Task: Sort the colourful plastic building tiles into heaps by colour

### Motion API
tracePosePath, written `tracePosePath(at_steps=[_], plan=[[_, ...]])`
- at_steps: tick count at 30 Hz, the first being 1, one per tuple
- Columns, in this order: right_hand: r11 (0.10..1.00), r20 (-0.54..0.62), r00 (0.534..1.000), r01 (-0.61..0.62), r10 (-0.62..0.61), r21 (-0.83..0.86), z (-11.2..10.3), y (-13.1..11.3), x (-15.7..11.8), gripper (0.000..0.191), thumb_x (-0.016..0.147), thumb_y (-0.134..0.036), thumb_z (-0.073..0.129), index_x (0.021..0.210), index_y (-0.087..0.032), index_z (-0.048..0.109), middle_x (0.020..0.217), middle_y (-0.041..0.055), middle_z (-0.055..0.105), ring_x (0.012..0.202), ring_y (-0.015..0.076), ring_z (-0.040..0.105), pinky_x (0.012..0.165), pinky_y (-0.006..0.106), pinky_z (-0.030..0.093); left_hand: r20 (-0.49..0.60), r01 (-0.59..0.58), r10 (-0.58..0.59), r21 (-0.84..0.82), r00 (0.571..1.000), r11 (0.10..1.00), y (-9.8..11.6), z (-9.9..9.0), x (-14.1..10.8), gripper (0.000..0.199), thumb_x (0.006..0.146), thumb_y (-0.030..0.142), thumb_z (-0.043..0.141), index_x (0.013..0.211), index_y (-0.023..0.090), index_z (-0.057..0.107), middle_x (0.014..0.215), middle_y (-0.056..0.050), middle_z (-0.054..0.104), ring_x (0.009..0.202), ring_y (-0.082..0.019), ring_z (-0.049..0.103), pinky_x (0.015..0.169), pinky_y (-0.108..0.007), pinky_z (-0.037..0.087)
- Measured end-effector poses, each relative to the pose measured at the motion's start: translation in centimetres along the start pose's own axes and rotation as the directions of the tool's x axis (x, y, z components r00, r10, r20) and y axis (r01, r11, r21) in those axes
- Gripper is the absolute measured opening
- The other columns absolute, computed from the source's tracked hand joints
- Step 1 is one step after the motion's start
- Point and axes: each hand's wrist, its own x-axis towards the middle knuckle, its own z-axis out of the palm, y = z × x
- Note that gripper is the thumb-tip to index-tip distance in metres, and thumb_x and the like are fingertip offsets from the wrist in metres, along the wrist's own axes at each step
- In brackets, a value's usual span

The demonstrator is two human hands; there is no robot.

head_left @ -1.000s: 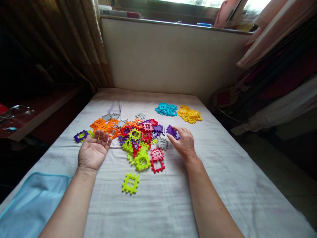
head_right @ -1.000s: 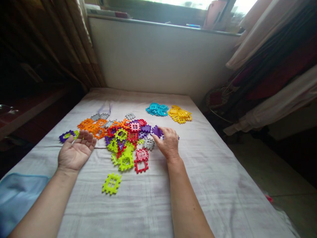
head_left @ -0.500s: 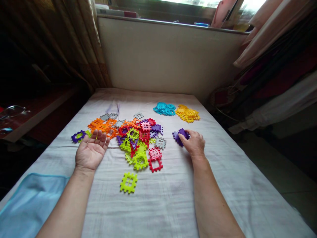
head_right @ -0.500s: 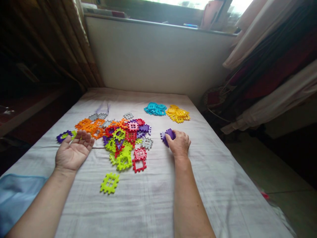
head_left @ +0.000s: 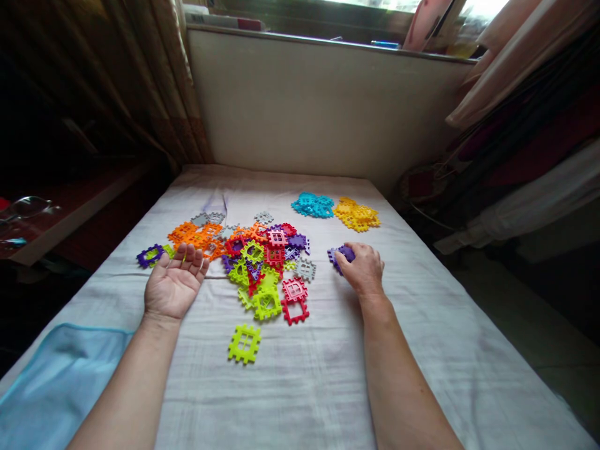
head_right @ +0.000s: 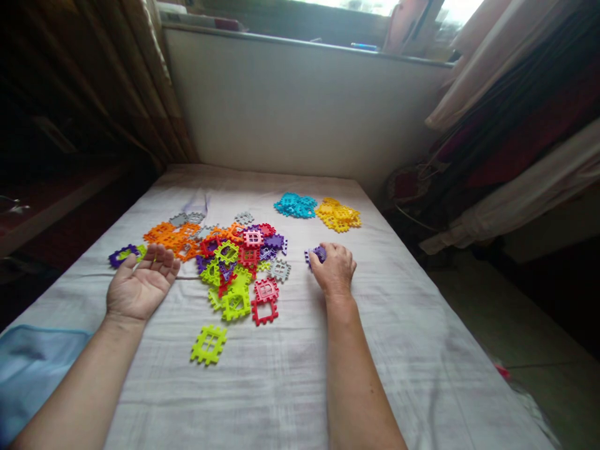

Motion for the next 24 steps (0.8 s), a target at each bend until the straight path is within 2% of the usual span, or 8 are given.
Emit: tracePosePath(at_steps=[6, 11, 13, 17, 19, 21, 24], plan=[[0.961, -0.026, 0.971, 0.240, -0.239, 0.137, 1.3, -3.7, -1.5, 0.030, 0.085, -0.031, 0.060, 0.112, -0.022, 0.071, 0.122, 0.0109, 0.067, 0.115, 0.0277, 0.055, 0.097, 0.042, 0.040, 0.002, -0.002, 0.002, 0.001, 1.000, 1.000, 0.0, 0.0, 0.0, 0.029, 0.097, 0.032, 0.040, 0.097, 0.018, 0.066, 0.087, -0.007, 0.075, 0.083, -0.019, 0.073, 0.076, -0.037, 0.061], [0.915, 0.080, 0.919, 0.370, -0.386, 0.160, 2.8, -6.8, -3.8, 0.045, 0.088, -0.039, 0.061, 0.131, -0.024, 0.062, 0.142, 0.0117, 0.057, 0.133, 0.0306, 0.045, 0.109, 0.048, 0.033, 0.006, 0.004, -0.004, 0.004, 1.000, 1.000, 0.0, -0.2, 0.2, 0.024, 0.095, 0.033, 0.047, 0.097, 0.018, 0.066, 0.088, -0.006, 0.075, 0.084, -0.020, 0.073, 0.077, -0.038, 0.060], [0.886, 0.160, 0.875, 0.431, -0.456, 0.169, 2.9, -7.7, -4.6, 0.049, 0.090, -0.044, 0.059, 0.136, -0.025, 0.059, 0.146, 0.0109, 0.053, 0.138, 0.0316, 0.041, 0.111, 0.051, 0.029, 0.011, 0.005, -0.005, 0.004, 1.000, 1.000, 0.0, -0.3, 0.2, 0.024, 0.095, 0.033, 0.046, 0.097, 0.018, 0.066, 0.088, -0.006, 0.075, 0.083, -0.020, 0.073, 0.077, -0.039, 0.060], [0.785, 0.273, 0.737, 0.561, -0.618, 0.263, 2.5, -9.2, -6.0, 0.049, 0.092, -0.049, 0.057, 0.137, -0.027, 0.057, 0.145, 0.0072, 0.055, 0.138, 0.0282, 0.043, 0.114, 0.051, 0.027, 0.006, 0.009, -0.009, -0.001, 1.000, 1.000, 0.0, -0.2, 0.2, 0.027, 0.097, 0.032, 0.042, 0.096, 0.018, 0.066, 0.087, -0.006, 0.075, 0.083, -0.019, 0.073, 0.077, -0.038, 0.060], [0.738, 0.283, 0.683, 0.595, -0.673, 0.319, 2.1, -9.9, -6.5, 0.047, 0.092, -0.049, 0.058, 0.134, -0.028, 0.060, 0.142, 0.0062, 0.058, 0.134, 0.0263, 0.047, 0.112, 0.048, 0.030, 0.004, 0.009, -0.009, 0.000, 1.000, 1.000, 0.0, -0.2, 0.3, 0.026, 0.096, 0.033, 0.044, 0.096, 0.019, 0.066, 0.087, -0.005, 0.075, 0.084, -0.019, 0.073, 0.078, -0.038, 0.060], [0.705, 0.275, 0.653, 0.608, -0.706, 0.366, 1.7, -10.5, -7.0, 0.044, 0.091, -0.048, 0.060, 0.129, -0.027, 0.063, 0.138, 0.0062, 0.061, 0.130, 0.0254, 0.051, 0.110, 0.046, 0.035, 0.008, 0.006, -0.006, 0.003, 1.000, 1.000, 0.0, -0.3, 0.3, 0.025, 0.095, 0.033, 0.046, 0.097, 0.019, 0.066, 0.088, -0.006, 0.075, 0.084, -0.019, 0.072, 0.079, -0.038, 0.059], [0.621, 0.242, 0.585, 0.625, -0.774, 0.473, 1.2, -11.3, -7.3, 0.038, 0.091, -0.045, 0.062, 0.123, -0.025, 0.067, 0.130, 0.0054, 0.067, 0.122, 0.0215, 0.057, 0.103, 0.037, 0.042, 0.024, 0.003, -0.003, 0.007, 1.000, 1.000, 0.0, -0.4, 0.3, 0.025, 0.095, 0.032, 0.046, 0.100, 0.019, 0.067, 0.091, -0.006, 0.076, 0.086, -0.020, 0.072, 0.079, -0.038, 0.059]])
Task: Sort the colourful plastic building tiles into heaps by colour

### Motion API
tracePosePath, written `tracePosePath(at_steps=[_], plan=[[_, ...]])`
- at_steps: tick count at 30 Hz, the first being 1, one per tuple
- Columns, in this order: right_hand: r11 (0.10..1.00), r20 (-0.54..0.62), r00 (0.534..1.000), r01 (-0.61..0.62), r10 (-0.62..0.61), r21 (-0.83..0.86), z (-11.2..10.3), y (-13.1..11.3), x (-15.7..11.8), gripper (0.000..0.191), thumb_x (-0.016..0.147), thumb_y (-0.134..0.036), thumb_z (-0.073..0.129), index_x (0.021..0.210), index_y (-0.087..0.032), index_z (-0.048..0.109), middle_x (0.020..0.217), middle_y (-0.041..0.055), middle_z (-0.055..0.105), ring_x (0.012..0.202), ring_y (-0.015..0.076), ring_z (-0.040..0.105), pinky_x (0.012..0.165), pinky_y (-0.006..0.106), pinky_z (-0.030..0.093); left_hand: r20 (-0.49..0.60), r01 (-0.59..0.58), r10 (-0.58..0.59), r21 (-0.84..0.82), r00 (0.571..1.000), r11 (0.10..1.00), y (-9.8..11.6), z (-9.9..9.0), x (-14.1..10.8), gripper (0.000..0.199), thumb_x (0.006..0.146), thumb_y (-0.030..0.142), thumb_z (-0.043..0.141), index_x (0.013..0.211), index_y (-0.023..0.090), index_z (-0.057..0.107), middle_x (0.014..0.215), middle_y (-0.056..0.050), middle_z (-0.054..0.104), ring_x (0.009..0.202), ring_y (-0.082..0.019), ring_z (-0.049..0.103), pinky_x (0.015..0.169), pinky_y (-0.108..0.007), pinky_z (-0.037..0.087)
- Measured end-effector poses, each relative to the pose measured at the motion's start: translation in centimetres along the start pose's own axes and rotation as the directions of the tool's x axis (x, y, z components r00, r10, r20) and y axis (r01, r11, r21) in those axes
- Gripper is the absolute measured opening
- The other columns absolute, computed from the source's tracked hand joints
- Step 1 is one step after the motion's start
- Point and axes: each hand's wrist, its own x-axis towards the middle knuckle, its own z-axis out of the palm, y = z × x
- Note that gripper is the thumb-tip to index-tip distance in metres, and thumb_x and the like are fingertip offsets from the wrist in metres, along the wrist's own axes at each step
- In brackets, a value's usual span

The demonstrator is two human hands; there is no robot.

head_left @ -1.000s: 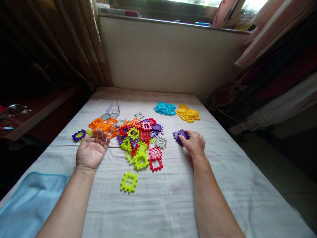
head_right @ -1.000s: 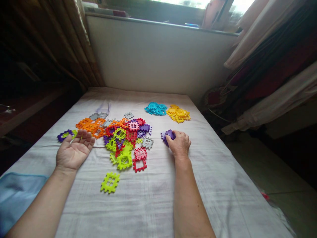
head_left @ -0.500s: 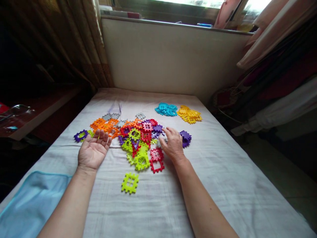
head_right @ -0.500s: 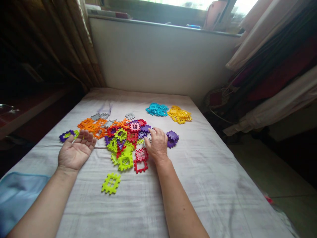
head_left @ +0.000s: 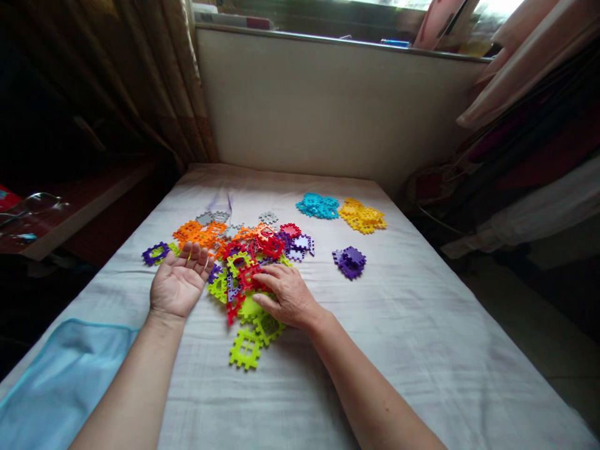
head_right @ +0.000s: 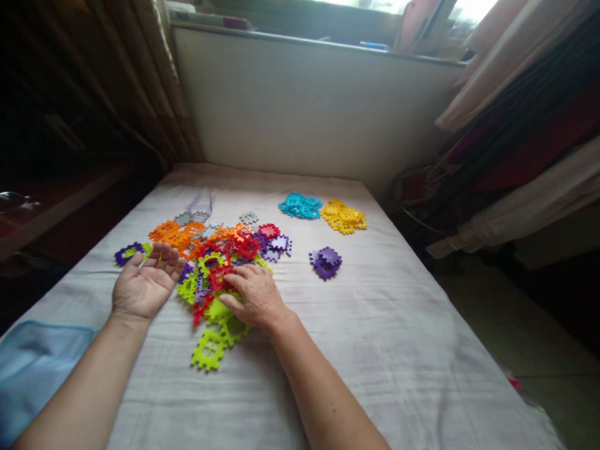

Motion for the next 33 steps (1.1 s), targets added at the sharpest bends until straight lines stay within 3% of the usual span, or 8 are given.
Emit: tracePosePath(at_steps=[3, 5, 8, 12, 21, 28, 33], plan=[[0.996, -0.069, 0.997, 0.032, -0.027, 0.081, -0.4, 0.4, 0.3, 0.026, 0.093, -0.037, 0.059, 0.110, -0.024, 0.072, 0.118, 0.0042, 0.072, 0.109, 0.0155, 0.064, 0.097, 0.028, 0.046, 0.006, 0.006, -0.006, -0.005, 1.000, 1.000, 0.0, 0.0, -0.1, 0.027, 0.096, 0.031, 0.044, 0.102, 0.018, 0.067, 0.091, -0.007, 0.076, 0.088, -0.020, 0.072, 0.079, -0.038, 0.059], [0.996, -0.182, 0.979, -0.081, 0.088, 0.045, -0.7, 1.5, 0.4, 0.022, 0.093, -0.032, 0.058, 0.105, -0.023, 0.074, 0.116, 0.0050, 0.072, 0.108, 0.0163, 0.064, 0.099, 0.030, 0.045, 0.003, 0.012, -0.012, -0.009, 1.000, 1.000, 0.0, 0.1, -0.2, 0.027, 0.096, 0.032, 0.044, 0.101, 0.018, 0.067, 0.091, -0.007, 0.076, 0.087, -0.019, 0.072, 0.079, -0.038, 0.059], [0.938, -0.313, 0.901, -0.337, 0.300, -0.074, -0.9, 4.1, 0.2, 0.025, 0.091, -0.031, 0.060, 0.111, -0.024, 0.073, 0.131, 0.0094, 0.064, 0.124, 0.0245, 0.055, 0.106, 0.040, 0.039, -0.009, 0.012, -0.012, -0.011, 1.000, 1.000, 0.0, 0.2, -0.2, 0.029, 0.097, 0.032, 0.042, 0.099, 0.018, 0.067, 0.089, -0.006, 0.076, 0.085, -0.019, 0.072, 0.077, -0.037, 0.059], [0.854, -0.289, 0.856, -0.488, 0.428, -0.180, -0.5, 6.4, -0.5, 0.036, 0.090, -0.039, 0.061, 0.122, -0.023, 0.069, 0.147, 0.0137, 0.051, 0.139, 0.0328, 0.039, 0.111, 0.051, 0.031, -0.016, 0.009, -0.009, -0.016, 1.000, 1.000, 0.0, 0.1, 0.0, 0.029, 0.097, 0.032, 0.041, 0.098, 0.018, 0.067, 0.087, -0.006, 0.076, 0.084, -0.019, 0.073, 0.077, -0.037, 0.059], [0.854, -0.218, 0.896, -0.438, 0.388, -0.282, 0.4, 6.7, -0.3, 0.048, 0.096, -0.050, 0.047, 0.133, -0.021, 0.061, 0.152, 0.0135, 0.046, 0.141, 0.0331, 0.035, 0.112, 0.057, 0.024, -0.005, 0.005, -0.005, -0.014, 1.000, 1.000, 0.0, -0.1, 0.2, 0.027, 0.095, 0.032, 0.045, 0.102, 0.019, 0.067, 0.089, -0.006, 0.076, 0.086, -0.020, 0.072, 0.078, -0.038, 0.059], [0.884, -0.334, 0.880, -0.417, 0.336, -0.211, -0.1, 7.1, -0.6, 0.045, 0.096, -0.042, 0.050, 0.131, -0.017, 0.061, 0.140, 0.0142, 0.058, 0.132, 0.0291, 0.045, 0.113, 0.047, 0.026, -0.011, 0.017, -0.017, -0.015, 1.000, 1.000, 0.1, 0.2, -0.1, 0.029, 0.097, 0.032, 0.041, 0.099, 0.019, 0.067, 0.088, -0.006, 0.076, 0.085, -0.019, 0.072, 0.078, -0.037, 0.059], [0.889, -0.360, 0.872, -0.417, 0.332, -0.190, -0.1, 7.3, -0.7, 0.033, 0.094, -0.042, 0.053, 0.115, -0.023, 0.070, 0.141, 0.0123, 0.056, 0.132, 0.0281, 0.044, 0.111, 0.047, 0.028, -0.009, 0.008, -0.008, 0.003, 1.000, 1.000, 0.0, -0.3, 0.2, 0.022, 0.094, 0.034, 0.050, 0.098, 0.019, 0.067, 0.089, -0.005, 0.076, 0.087, -0.020, 0.072, 0.081, -0.038, 0.058]])
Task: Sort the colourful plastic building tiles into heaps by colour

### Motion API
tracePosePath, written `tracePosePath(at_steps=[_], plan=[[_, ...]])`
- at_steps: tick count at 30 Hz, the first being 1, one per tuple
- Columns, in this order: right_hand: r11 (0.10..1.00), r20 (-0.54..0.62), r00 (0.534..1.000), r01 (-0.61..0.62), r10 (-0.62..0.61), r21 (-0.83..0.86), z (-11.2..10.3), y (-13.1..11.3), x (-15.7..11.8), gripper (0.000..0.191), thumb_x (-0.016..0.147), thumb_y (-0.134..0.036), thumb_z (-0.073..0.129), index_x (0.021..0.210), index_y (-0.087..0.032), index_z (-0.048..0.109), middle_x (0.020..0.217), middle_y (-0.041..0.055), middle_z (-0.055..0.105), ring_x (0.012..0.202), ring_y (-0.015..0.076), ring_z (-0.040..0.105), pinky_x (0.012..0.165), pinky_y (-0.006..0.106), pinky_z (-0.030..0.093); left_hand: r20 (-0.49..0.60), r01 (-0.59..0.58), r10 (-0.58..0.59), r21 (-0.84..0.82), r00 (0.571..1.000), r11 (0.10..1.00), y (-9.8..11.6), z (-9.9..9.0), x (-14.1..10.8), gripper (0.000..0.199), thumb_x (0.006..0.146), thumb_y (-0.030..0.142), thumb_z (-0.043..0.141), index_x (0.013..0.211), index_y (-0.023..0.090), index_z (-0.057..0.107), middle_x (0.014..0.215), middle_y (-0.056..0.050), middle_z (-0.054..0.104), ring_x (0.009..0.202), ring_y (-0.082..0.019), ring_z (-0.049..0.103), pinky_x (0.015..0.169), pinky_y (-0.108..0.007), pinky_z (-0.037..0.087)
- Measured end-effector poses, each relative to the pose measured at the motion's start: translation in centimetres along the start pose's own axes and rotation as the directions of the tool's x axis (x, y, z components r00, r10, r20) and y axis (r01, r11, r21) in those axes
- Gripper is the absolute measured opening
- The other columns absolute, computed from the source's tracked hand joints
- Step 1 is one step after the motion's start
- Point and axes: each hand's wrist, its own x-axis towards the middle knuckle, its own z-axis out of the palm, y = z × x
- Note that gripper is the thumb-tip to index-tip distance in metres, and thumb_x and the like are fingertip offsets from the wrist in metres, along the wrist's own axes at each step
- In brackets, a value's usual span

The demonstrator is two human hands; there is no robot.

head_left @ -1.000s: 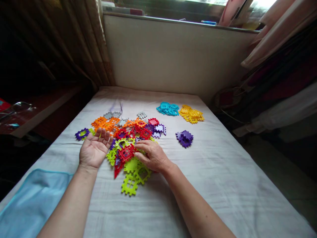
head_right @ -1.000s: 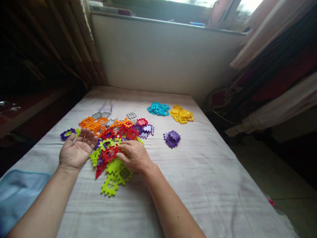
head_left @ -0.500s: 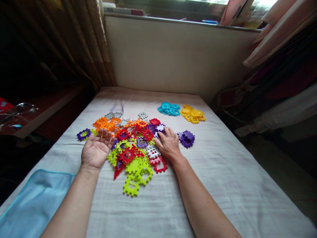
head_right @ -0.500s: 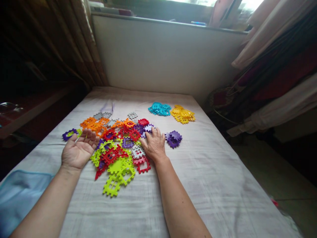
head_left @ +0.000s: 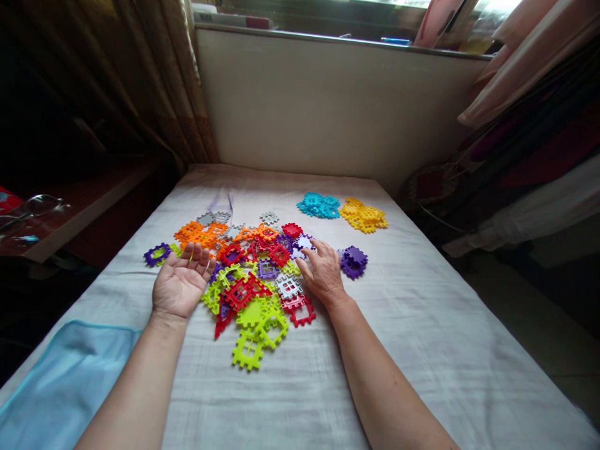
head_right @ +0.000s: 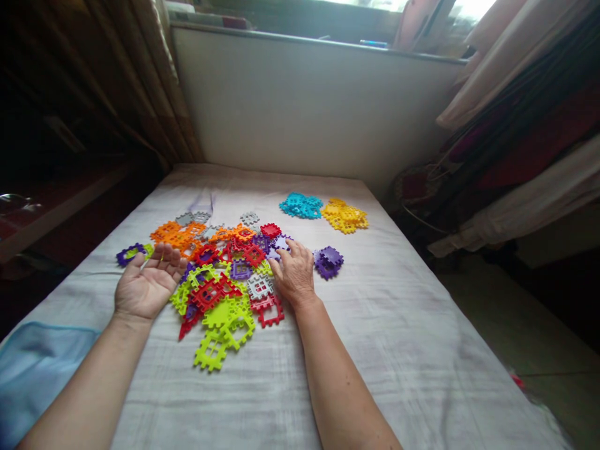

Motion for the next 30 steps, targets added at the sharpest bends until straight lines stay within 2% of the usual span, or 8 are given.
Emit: tracePosePath(at_steps=[5, 9, 14, 17, 22, 25, 28, 30], plan=[[0.997, 0.092, 0.996, 0.002, 0.006, -0.083, 0.4, -0.2, -0.1, 0.039, 0.095, -0.047, 0.051, 0.123, -0.024, 0.067, 0.147, 0.0123, 0.051, 0.138, 0.0318, 0.037, 0.111, 0.054, 0.025, 0.008, -0.009, 0.009, 0.007, 1.000, 1.000, 0.0, -0.1, 0.1, 0.022, 0.093, 0.033, 0.050, 0.102, 0.021, 0.067, 0.090, -0.005, 0.076, 0.088, -0.020, 0.072, 0.083, -0.039, 0.058], [0.997, 0.114, 0.993, 0.023, -0.015, -0.068, 0.2, -0.4, 0.0, 0.040, 0.096, -0.044, 0.050, 0.124, -0.021, 0.066, 0.142, 0.0113, 0.057, 0.134, 0.0312, 0.041, 0.112, 0.052, 0.024, 0.007, -0.013, 0.013, 0.006, 1.000, 1.000, -0.1, 0.0, 0.0, 0.024, 0.094, 0.032, 0.047, 0.101, 0.020, 0.067, 0.091, -0.006, 0.076, 0.087, -0.019, 0.072, 0.082, -0.039, 0.058], [1.000, 0.002, 1.000, 0.010, -0.010, -0.003, -0.4, -0.6, 0.1, 0.036, 0.093, -0.038, 0.054, 0.121, -0.021, 0.068, 0.137, 0.0108, 0.060, 0.130, 0.0294, 0.045, 0.112, 0.047, 0.027, 0.002, -0.011, 0.011, 0.005, 1.000, 1.000, -0.1, 0.2, -0.2, 0.028, 0.097, 0.032, 0.042, 0.099, 0.019, 0.067, 0.091, -0.007, 0.076, 0.087, -0.019, 0.073, 0.078, -0.036, 0.059], [0.999, -0.091, 0.996, -0.013, 0.017, 0.046, -1.2, -0.3, 0.5, 0.031, 0.091, -0.029, 0.054, 0.116, -0.021, 0.070, 0.130, 0.0105, 0.064, 0.122, 0.0267, 0.052, 0.108, 0.042, 0.034, 0.002, -0.005, 0.005, -0.002, 1.000, 1.000, 0.0, 0.2, -0.2, 0.029, 0.097, 0.032, 0.042, 0.101, 0.019, 0.067, 0.092, -0.007, 0.076, 0.087, -0.020, 0.072, 0.079, -0.037, 0.059], [0.979, -0.200, 0.966, -0.133, 0.163, 0.155, -4.0, 2.1, 1.5, 0.027, 0.090, -0.024, 0.048, 0.103, -0.019, 0.071, 0.104, 0.0103, 0.071, 0.094, 0.0207, 0.065, 0.090, 0.032, 0.048, 0.011, -0.005, 0.005, -0.001, 1.000, 1.000, 0.0, 0.1, -0.1, 0.027, 0.096, 0.031, 0.045, 0.103, 0.019, 0.067, 0.093, -0.008, 0.076, 0.089, -0.021, 0.072, 0.081, -0.039, 0.059], [0.937, -0.261, 0.914, -0.250, 0.312, 0.245, -5.0, 4.2, 1.9, 0.026, 0.085, -0.030, 0.051, 0.097, -0.019, 0.072, 0.093, 0.0079, 0.073, 0.077, 0.0192, 0.066, 0.080, 0.031, 0.050, 0.003, -0.010, 0.010, -0.001, 1.000, 1.000, 0.0, 0.2, -0.2, 0.028, 0.097, 0.030, 0.043, 0.103, 0.018, 0.068, 0.092, -0.008, 0.076, 0.089, -0.021, 0.072, 0.081, -0.040, 0.059], [0.890, -0.284, 0.861, -0.333, 0.422, 0.312, -5.2, 5.7, 1.9, 0.027, 0.079, -0.033, 0.053, 0.091, -0.019, 0.072, 0.085, 0.0065, 0.074, 0.073, 0.0198, 0.066, 0.079, 0.032, 0.051, -0.012, -0.013, 0.013, -0.003, 1.000, 1.000, 0.0, 0.4, -0.4, 0.032, 0.098, 0.030, 0.038, 0.102, 0.018, 0.068, 0.091, -0.008, 0.076, 0.087, -0.021, 0.072, 0.079, -0.040, 0.060], [0.873, -0.272, 0.846, -0.370, 0.458, 0.317, -5.0, 6.3, 1.8, 0.028, 0.077, -0.034, 0.053, 0.090, -0.019, 0.073, 0.086, 0.0067, 0.075, 0.075, 0.0204, 0.066, 0.080, 0.033, 0.051, -0.012, -0.019, 0.019, -0.003, 1.000, 1.000, 0.0, 0.6, -0.5, 0.034, 0.098, 0.031, 0.037, 0.103, 0.018, 0.068, 0.092, -0.009, 0.076, 0.086, -0.020, 0.073, 0.079, -0.040, 0.060]])
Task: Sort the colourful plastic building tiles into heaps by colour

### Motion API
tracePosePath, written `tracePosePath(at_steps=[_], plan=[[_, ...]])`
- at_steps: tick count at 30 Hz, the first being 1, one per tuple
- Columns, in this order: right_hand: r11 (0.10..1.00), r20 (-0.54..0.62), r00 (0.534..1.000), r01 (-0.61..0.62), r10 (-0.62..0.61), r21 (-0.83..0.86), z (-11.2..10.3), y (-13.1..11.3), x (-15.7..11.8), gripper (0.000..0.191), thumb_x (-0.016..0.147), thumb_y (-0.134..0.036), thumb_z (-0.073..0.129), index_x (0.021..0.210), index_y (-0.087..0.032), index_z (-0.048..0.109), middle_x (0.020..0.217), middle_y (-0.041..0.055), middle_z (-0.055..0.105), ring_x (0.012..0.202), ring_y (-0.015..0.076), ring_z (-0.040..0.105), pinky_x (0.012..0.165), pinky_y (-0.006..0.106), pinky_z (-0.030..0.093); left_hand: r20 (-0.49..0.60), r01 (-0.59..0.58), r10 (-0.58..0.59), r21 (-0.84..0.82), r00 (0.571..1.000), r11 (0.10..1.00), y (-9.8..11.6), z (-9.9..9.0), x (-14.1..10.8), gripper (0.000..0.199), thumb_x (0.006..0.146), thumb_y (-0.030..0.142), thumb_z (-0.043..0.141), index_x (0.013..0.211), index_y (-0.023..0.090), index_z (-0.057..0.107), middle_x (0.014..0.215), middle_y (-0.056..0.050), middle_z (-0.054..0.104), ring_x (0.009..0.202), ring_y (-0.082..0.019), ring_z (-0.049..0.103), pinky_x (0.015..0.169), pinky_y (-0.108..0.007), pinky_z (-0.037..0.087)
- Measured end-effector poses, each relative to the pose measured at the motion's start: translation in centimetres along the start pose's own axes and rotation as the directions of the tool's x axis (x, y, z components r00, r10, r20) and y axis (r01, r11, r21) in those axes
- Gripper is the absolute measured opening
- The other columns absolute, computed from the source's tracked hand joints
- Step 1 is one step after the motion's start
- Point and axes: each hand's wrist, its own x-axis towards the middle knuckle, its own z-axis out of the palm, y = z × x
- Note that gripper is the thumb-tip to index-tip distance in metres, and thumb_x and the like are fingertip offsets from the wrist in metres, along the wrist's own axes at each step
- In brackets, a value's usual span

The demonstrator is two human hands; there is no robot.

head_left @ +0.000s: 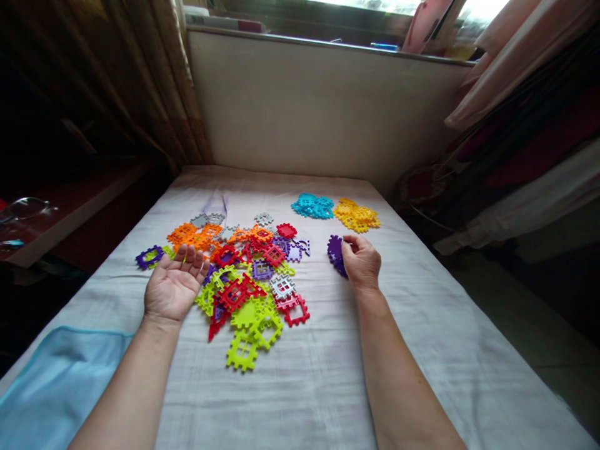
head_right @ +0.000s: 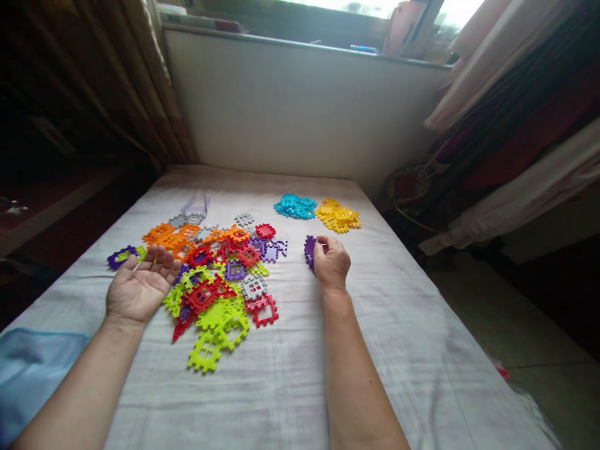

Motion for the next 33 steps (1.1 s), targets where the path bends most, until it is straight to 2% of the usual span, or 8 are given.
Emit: tracePosePath(at_steps=[11, 14, 17, 19, 22, 24, 26, 33], plan=[[0.959, 0.003, 0.995, -0.098, 0.103, -0.264, -0.5, 1.1, 0.0, 0.031, 0.084, -0.032, 0.049, 0.095, -0.019, 0.074, 0.099, 0.0116, 0.072, 0.091, 0.0257, 0.062, 0.084, 0.037, 0.046, -0.004, -0.018, 0.018, 0.032, 1.000, 0.999, -0.1, 0.1, 0.0, 0.031, 0.098, 0.031, 0.040, 0.105, 0.019, 0.068, 0.095, -0.009, 0.076, 0.085, -0.021, 0.073, 0.078, -0.039, 0.060], [0.953, -0.015, 0.999, -0.049, 0.046, -0.299, -0.6, 0.8, -0.1, 0.031, 0.086, -0.029, 0.048, 0.098, -0.018, 0.074, 0.102, 0.0133, 0.070, 0.097, 0.0276, 0.060, 0.088, 0.039, 0.045, -0.008, -0.013, 0.013, 0.025, 1.000, 1.000, -0.1, -0.1, 0.1, 0.031, 0.098, 0.032, 0.041, 0.105, 0.019, 0.068, 0.094, -0.009, 0.076, 0.083, -0.022, 0.073, 0.077, -0.040, 0.060], [0.957, 0.025, 0.997, 0.081, -0.077, -0.278, 0.0, -0.2, -0.5, 0.029, 0.087, -0.026, 0.048, 0.099, -0.018, 0.074, 0.105, 0.0122, 0.071, 0.100, 0.0268, 0.059, 0.092, 0.038, 0.044, -0.009, -0.008, 0.008, 0.006, 1.000, 1.000, 0.0, -0.1, 0.2, 0.033, 0.098, 0.032, 0.038, 0.105, 0.019, 0.067, 0.093, -0.009, 0.076, 0.081, -0.021, 0.073, 0.078, -0.042, 0.060], [0.949, 0.135, 0.974, 0.212, -0.184, -0.234, 0.7, -1.3, -1.3, 0.028, 0.089, -0.025, 0.048, 0.100, -0.020, 0.074, 0.107, 0.0104, 0.071, 0.102, 0.0246, 0.059, 0.095, 0.036, 0.043, -0.008, -0.008, 0.008, 0.001, 1.000, 1.000, 0.0, 0.0, 0.1, 0.034, 0.099, 0.031, 0.037, 0.105, 0.019, 0.067, 0.093, -0.009, 0.076, 0.081, -0.021, 0.073, 0.079, -0.042, 0.060], [0.909, 0.340, 0.888, 0.382, -0.310, -0.169, 2.1, -3.2, -2.9, 0.027, 0.091, -0.025, 0.051, 0.105, -0.022, 0.074, 0.115, 0.0082, 0.071, 0.109, 0.0232, 0.058, 0.097, 0.036, 0.042, -0.006, -0.003, 0.003, 0.003, 1.000, 1.000, 0.0, 0.0, 0.1, 0.034, 0.099, 0.031, 0.036, 0.106, 0.018, 0.067, 0.094, -0.010, 0.076, 0.082, -0.021, 0.073, 0.076, -0.041, 0.061], [0.877, 0.439, 0.832, 0.448, -0.338, -0.172, 2.7, -4.1, -3.9, 0.028, 0.091, -0.026, 0.053, 0.110, -0.025, 0.073, 0.123, 0.0074, 0.068, 0.115, 0.0242, 0.055, 0.099, 0.038, 0.041, -0.003, 0.001, -0.001, 0.000, 1.000, 1.000, 0.0, -0.1, 0.1, 0.034, 0.099, 0.032, 0.037, 0.106, 0.018, 0.067, 0.094, -0.010, 0.076, 0.082, -0.021, 0.073, 0.074, -0.040, 0.061], [0.848, 0.497, 0.798, 0.489, -0.340, -0.206, 3.0, -4.6, -4.7, 0.028, 0.091, -0.029, 0.056, 0.113, -0.026, 0.072, 0.130, 0.0079, 0.064, 0.119, 0.0258, 0.052, 0.099, 0.040, 0.040, 0.000, 0.003, -0.003, -0.008, 1.000, 1.000, 0.0, -0.1, 0.2, 0.032, 0.098, 0.033, 0.039, 0.105, 0.019, 0.067, 0.094, -0.010, 0.076, 0.083, -0.021, 0.073, 0.074, -0.039, 0.060], [0.829, 0.570, 0.770, 0.497, -0.286, -0.255, 2.7, -5.2, -4.9, 0.016, 0.087, -0.027, 0.062, 0.093, -0.025, 0.076, 0.133, 0.0069, 0.063, 0.124, 0.0266, 0.050, 0.101, 0.041, 0.040, 0.012, 0.016, -0.016, 0.006, 1.000, 1.000, 0.0, -0.2, 0.1, 0.030, 0.098, 0.032, 0.040, 0.098, 0.018, 0.067, 0.090, -0.008, 0.076, 0.086, -0.020, 0.073, 0.075, -0.038, 0.061]])
